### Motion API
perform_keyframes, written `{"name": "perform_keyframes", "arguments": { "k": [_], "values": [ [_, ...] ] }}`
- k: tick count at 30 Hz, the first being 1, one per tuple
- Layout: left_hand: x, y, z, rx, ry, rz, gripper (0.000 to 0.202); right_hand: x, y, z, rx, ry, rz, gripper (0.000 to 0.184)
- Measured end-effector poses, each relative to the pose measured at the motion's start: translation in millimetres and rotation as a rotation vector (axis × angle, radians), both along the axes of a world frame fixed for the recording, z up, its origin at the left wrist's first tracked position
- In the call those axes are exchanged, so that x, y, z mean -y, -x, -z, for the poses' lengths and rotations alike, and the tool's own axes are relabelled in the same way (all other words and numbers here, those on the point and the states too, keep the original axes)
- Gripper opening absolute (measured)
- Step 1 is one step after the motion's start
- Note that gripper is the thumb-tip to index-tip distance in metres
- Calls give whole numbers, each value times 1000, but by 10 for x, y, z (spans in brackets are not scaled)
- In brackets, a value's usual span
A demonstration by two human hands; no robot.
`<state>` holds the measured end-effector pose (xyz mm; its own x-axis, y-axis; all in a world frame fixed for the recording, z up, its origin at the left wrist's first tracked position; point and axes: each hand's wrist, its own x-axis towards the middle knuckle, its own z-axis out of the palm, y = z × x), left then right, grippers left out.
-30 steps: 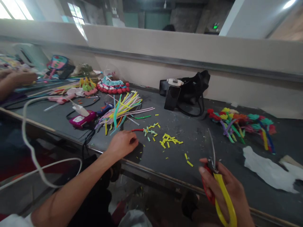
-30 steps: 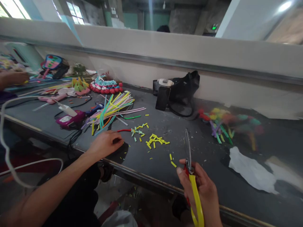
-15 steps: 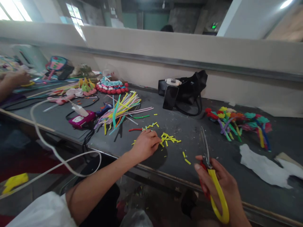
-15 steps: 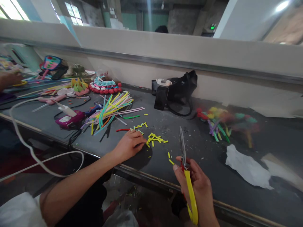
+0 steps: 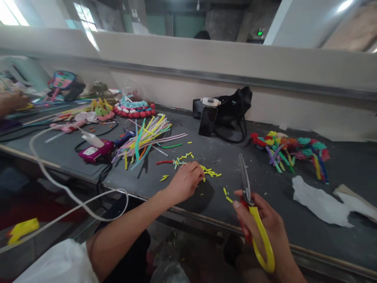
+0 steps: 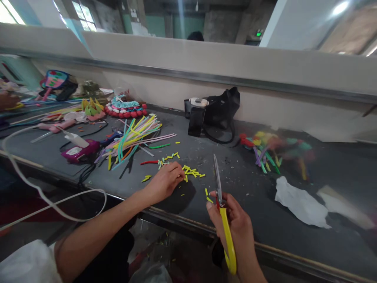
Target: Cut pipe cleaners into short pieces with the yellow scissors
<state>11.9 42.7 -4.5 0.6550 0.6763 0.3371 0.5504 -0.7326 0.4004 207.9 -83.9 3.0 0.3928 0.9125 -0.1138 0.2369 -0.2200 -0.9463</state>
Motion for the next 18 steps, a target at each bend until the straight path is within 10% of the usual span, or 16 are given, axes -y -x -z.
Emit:
{"name": "perform_keyframes", "arguments": {
  "k": [9, 18],
  "values": [
    [305, -94, -133, 714, 896, 45, 20, -260, 250, -144, 80, -217, -74, 48],
    [393, -119, -117, 813, 1127, 5, 29, -359, 338, -102, 189, -321, -134, 36]
  ]
}}
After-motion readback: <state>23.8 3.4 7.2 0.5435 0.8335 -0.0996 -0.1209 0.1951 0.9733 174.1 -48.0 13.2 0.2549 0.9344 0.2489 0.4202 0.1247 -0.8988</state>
